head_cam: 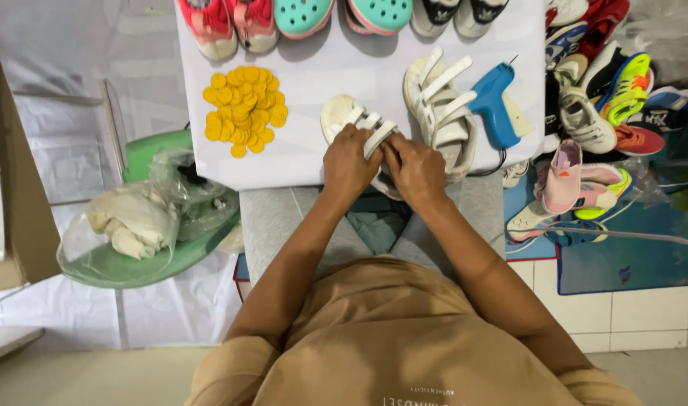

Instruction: Decorating white sneakers by gluing small yellow circular pieces onto them using a hot glue gun.

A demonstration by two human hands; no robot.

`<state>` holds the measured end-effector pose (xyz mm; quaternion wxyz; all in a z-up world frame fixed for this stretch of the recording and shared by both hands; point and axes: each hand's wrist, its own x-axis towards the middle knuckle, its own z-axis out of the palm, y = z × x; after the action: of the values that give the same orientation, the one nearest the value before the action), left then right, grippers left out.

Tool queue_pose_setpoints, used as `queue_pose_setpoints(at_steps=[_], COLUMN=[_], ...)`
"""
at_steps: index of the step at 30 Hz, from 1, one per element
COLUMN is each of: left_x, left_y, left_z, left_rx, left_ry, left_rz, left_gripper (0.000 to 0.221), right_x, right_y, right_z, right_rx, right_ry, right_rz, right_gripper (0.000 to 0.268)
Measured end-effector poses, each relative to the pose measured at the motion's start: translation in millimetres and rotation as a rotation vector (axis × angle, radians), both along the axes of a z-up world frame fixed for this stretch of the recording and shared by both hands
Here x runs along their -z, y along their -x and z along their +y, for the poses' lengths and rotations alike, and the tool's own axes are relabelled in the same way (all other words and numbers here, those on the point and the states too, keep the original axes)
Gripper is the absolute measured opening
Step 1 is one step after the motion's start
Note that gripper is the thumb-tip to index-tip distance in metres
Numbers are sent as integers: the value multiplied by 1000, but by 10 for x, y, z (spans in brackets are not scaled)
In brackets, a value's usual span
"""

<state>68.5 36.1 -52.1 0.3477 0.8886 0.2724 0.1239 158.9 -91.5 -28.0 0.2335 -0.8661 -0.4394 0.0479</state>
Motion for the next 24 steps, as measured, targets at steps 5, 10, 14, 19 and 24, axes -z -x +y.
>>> queue_pose_setpoints(at_steps=[5, 10, 14, 19, 24], left_x=[20, -108, -171, -150, -183], left_y=[7, 47, 56, 58, 40], left_z=[4, -39, -69, -51, -59], left_rx=[-14, -36, -83, -68, -32], left_ry=[-30, -13, -20, -71, -170], left_rz=[16, -16, -61, -34, -3], left_gripper=[24, 23, 18, 18, 14], right_x=[6, 120, 183, 241, 104], right_y=[-2, -23, -23, -27, 26], right_z=[4, -1, -6, -18, -6], right_rx=[2, 23, 21, 28, 42], right_ry=[-14, 29, 64, 56, 1], right_rz=[24, 51, 29, 55, 41], right_gripper=[18, 16, 15, 17, 18])
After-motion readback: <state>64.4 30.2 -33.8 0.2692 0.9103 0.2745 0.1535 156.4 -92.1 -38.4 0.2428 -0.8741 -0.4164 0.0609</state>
